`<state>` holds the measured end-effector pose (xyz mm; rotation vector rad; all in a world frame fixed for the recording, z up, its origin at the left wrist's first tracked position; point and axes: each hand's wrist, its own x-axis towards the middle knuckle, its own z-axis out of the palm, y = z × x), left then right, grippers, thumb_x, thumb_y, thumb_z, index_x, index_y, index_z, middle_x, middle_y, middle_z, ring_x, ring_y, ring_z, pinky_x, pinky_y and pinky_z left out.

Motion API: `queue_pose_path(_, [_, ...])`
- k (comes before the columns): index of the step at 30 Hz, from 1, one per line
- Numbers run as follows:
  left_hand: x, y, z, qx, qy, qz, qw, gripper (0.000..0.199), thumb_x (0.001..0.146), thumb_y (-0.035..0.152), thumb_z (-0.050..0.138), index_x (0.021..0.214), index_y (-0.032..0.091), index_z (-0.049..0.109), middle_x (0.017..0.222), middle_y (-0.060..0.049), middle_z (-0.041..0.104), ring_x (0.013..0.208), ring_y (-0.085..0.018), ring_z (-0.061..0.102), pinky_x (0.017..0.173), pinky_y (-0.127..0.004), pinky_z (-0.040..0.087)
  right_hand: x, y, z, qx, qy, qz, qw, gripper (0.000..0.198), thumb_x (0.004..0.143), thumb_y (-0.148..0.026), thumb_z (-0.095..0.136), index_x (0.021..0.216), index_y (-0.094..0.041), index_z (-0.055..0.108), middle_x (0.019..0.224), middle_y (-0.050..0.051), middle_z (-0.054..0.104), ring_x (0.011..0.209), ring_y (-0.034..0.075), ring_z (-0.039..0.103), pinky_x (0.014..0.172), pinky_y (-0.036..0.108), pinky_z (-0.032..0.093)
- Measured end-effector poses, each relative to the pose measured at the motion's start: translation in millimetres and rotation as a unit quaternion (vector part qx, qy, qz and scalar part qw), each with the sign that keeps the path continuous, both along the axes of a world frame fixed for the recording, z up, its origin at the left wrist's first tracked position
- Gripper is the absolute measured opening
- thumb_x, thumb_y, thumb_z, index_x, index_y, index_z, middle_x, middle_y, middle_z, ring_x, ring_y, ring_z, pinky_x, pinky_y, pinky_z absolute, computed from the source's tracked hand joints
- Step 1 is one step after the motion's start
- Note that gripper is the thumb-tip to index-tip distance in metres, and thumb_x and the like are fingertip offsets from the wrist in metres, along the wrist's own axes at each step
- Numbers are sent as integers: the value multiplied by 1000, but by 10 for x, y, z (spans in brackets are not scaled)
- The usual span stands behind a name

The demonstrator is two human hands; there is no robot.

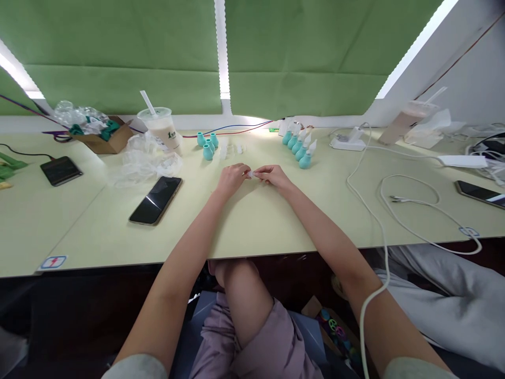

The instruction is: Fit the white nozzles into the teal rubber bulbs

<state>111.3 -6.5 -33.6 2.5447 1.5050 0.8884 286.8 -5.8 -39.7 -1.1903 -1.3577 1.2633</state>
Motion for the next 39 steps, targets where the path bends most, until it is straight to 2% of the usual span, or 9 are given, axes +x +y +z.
queue_pose_path(4, [12,-1,-32,18,21,-16,999,14,84,17,57,86,19,70,88,-5,69,76,-15,59,60,-26,33,28,16,-35,-36,36,9,999,35,45,-35,88,69,-16,71,67,2,69,61,12,63,43,17,38])
queue_pose_path(9, [22,-7,-52,46,32,-19,998,20,89,21,50,88,20,70,87,-6,68,76,-15,59,59,-25,32,46,-1,-49,-63,108,34,992,35,48,-28,90,76,-17,71,80,5,74,80,18,71,65,22,56])
queue_pose_path(14, [17,-10,-56,44,31,-16,998,21,89,25,50,87,21,71,82,-6,66,73,-14,57,59,-25,32,50,-17,-36,-48,107,69,991,35,50,-30,89,78,-17,74,85,5,75,85,18,71,81,26,58])
queue_pose_path(19, [14,-20,-52,44,47,-25,998,24,90,27,49,81,19,70,77,-6,62,68,-14,55,57,-26,29,55,-4,-27,-61,111,72,989,32,48,-28,90,73,-15,74,80,6,75,83,17,71,83,26,58])
queue_pose_path(26, [16,-22,-94,26,55,-35,998,23,88,20,49,78,18,69,74,-6,60,65,-14,53,57,-27,30,66,15,-60,-79,117,94,986,33,47,-29,91,71,-15,74,81,7,74,82,18,71,82,26,58])
queue_pose_path(29, [40,-28,-74,26,20,-12,999,22,88,22,49,79,20,69,77,-6,63,68,-14,55,58,-26,32,60,16,-63,-55,123,83,987,35,48,-33,90,74,-15,73,82,6,74,82,16,70,80,25,57])
queue_pose_path(32, [78,-41,-14,28,-38,17,999,18,87,25,53,85,22,71,85,-5,68,72,-14,58,62,-25,36,46,14,-49,-19,109,61,992,37,54,-43,85,79,-19,72,83,3,73,81,15,69,72,24,54])
queue_pose_path(35, [108,-53,31,17,-92,25,995,14,84,28,60,90,24,72,89,-3,70,73,-14,59,68,-25,40,26,6,-30,17,65,43,997,40,64,-52,76,92,-23,71,97,2,72,85,14,67,63,21,48])
queue_pose_path(39, [116,-41,8,-23,-138,39,989,15,82,29,63,89,23,74,85,-2,72,71,-14,61,72,-25,43,-2,-7,-10,88,21,45,995,42,67,-50,73,102,-27,70,113,2,68,96,16,63,66,21,45])
